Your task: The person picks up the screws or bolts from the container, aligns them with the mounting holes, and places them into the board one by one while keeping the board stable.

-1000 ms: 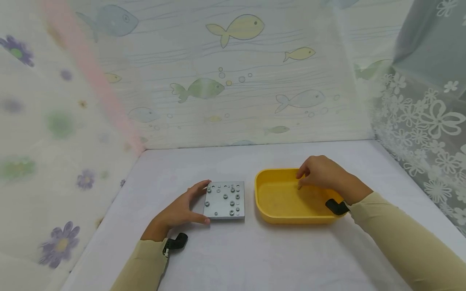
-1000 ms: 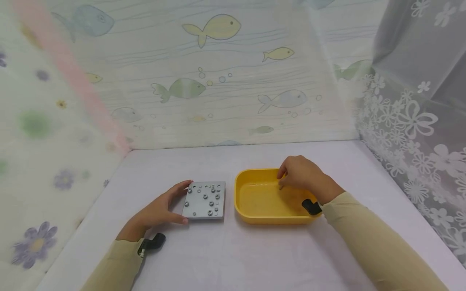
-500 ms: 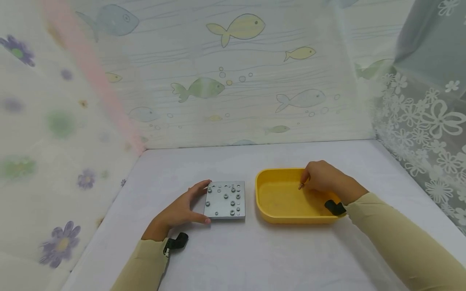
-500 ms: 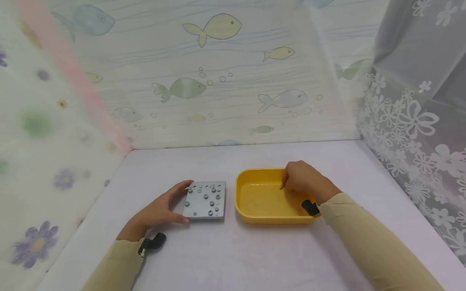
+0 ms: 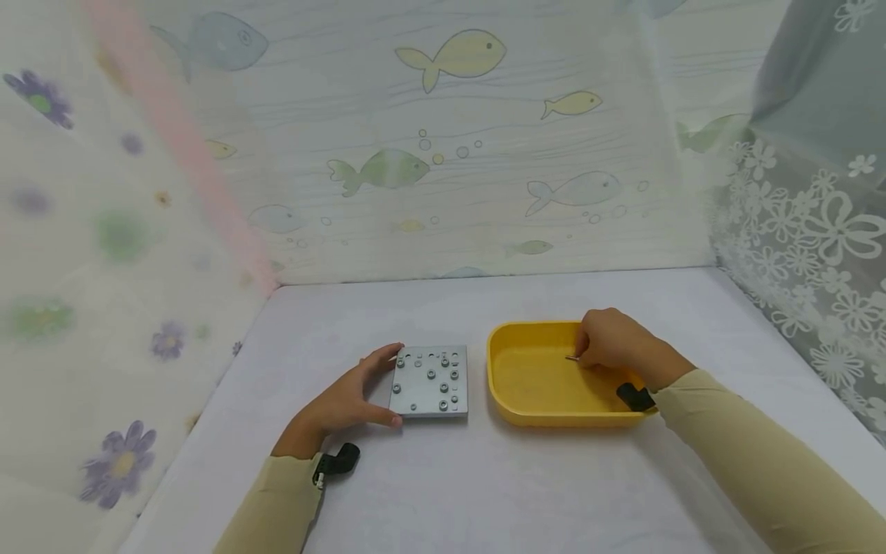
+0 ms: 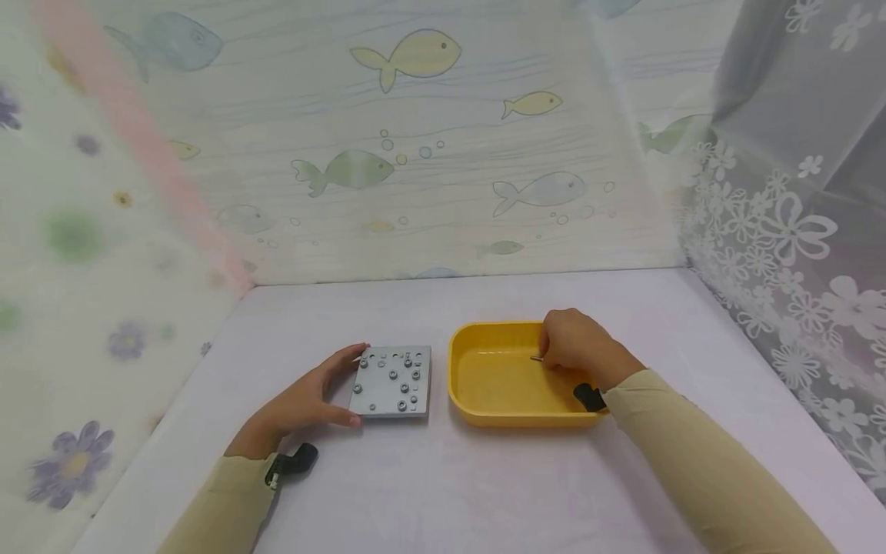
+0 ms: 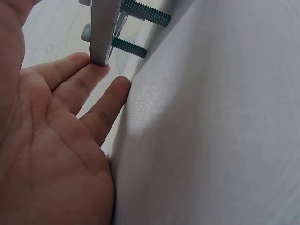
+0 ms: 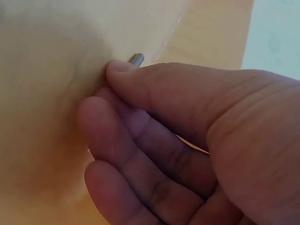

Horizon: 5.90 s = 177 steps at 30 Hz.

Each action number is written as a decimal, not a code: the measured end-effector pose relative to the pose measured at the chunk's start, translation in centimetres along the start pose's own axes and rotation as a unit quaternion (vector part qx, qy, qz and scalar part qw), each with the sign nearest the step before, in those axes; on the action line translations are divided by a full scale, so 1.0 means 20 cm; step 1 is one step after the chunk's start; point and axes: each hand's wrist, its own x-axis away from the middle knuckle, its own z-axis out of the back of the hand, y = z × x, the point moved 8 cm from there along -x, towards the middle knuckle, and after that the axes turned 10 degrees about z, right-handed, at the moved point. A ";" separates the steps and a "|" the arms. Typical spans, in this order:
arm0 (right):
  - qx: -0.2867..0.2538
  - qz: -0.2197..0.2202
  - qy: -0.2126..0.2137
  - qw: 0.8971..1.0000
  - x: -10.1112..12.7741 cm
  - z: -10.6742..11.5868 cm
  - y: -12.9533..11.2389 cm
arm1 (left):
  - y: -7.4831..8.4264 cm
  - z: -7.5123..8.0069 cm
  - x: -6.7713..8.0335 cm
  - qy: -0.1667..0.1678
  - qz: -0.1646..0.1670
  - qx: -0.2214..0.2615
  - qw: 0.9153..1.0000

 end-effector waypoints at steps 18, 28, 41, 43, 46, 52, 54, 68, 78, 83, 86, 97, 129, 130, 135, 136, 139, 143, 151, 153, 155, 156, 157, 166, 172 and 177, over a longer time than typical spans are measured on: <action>-0.100 0.051 0.014 0.994 0.00 0.04 -0.01 | 0.02 0.00 0.00 0.006 -0.013 -0.012 1.000; -0.113 0.112 0.042 0.986 0.03 0.12 -0.09 | 0.03 0.00 0.00 0.005 -0.020 -0.011 1.000; -0.143 0.126 0.097 0.977 0.03 0.15 -0.23 | 0.01 -0.01 -0.01 0.001 -0.017 -0.011 1.000; -0.142 0.128 0.107 0.976 0.02 0.15 -0.25 | 0.01 -0.01 -0.01 0.001 -0.017 -0.013 1.000; -0.136 0.137 0.121 0.974 0.02 0.17 -0.30 | 0.02 -0.01 -0.01 0.004 -0.019 -0.017 1.000; -0.133 0.156 0.143 0.968 0.00 0.23 -0.41 | 0.01 0.00 -0.01 0.005 -0.023 -0.017 1.000; -0.138 0.161 0.151 0.966 0.00 0.25 -0.44 | 0.01 0.00 -0.01 0.005 -0.024 -0.016 1.000; -0.160 0.174 0.186 0.954 -0.04 0.22 -0.66 | 0.01 0.00 0.00 0.004 -0.018 -0.012 1.000; -0.146 0.179 0.208 0.951 -0.09 0.10 -0.77 | 0.00 0.02 0.00 0.008 -0.013 -0.013 1.000; -0.128 0.157 0.209 0.957 -0.13 0.03 -0.80 | 0.01 0.01 0.00 0.002 -0.018 -0.005 1.000; -0.120 0.134 0.207 0.962 -0.15 0.00 -0.81 | 0.01 0.00 0.00 0.002 -0.017 -0.002 1.000; -0.057 0.043 0.192 0.979 -0.20 -0.11 -0.82 | 0.02 0.00 0.00 0.004 -0.007 -0.005 1.000; 0.009 0.003 0.202 0.979 -0.24 -0.19 -0.83 | 0.00 0.00 -0.01 0.003 -0.008 -0.015 1.000; 0.010 0.002 0.201 0.979 -0.24 -0.19 -0.83 | 0.00 0.00 -0.01 0.003 -0.009 -0.016 1.000; 0.010 -0.001 0.205 0.979 -0.24 -0.20 -0.84 | -0.01 0.00 -0.01 0.006 -0.002 -0.016 1.000; 0.009 -0.001 0.205 0.979 -0.24 -0.20 -0.84 | -0.01 0.00 -0.01 0.006 -0.002 -0.015 1.000; 0.007 0.000 0.204 0.979 -0.23 -0.20 -0.84 | -0.01 -0.01 -0.01 0.006 0.002 -0.017 1.000; 0.007 0.002 0.200 0.980 -0.24 -0.21 -0.83 | -0.01 -0.01 -0.01 0.008 0.002 -0.018 1.000; 0.025 0.007 0.198 0.980 -0.25 -0.22 -0.83 | 0.00 -0.01 -0.01 0.007 -0.013 -0.015 1.000; 0.030 0.008 0.197 0.980 -0.25 -0.22 -0.83 | 0.00 -0.01 -0.01 0.006 -0.014 -0.015 1.000; 0.036 0.008 0.195 0.980 -0.26 -0.23 -0.83 | 0.00 -0.01 -0.01 0.006 -0.016 -0.014 1.000; 0.039 0.008 0.194 0.980 -0.26 -0.23 -0.83 | 0.00 -0.01 -0.01 0.006 -0.016 -0.014 1.000; 0.042 0.009 0.193 0.980 -0.26 -0.23 -0.83 | 0.00 -0.01 -0.01 0.006 -0.014 -0.013 1.000; 0.038 0.007 0.189 0.981 -0.26 -0.24 -0.83 | 0.01 -0.01 0.00 0.005 -0.006 -0.015 1.000; 0.033 0.011 0.186 0.982 -0.26 -0.24 -0.83 | 0.00 -0.01 0.00 0.008 -0.003 -0.018 1.000; 0.034 0.011 0.182 0.983 -0.26 -0.24 -0.84 | -0.01 -0.01 -0.01 0.009 -0.002 -0.018 1.000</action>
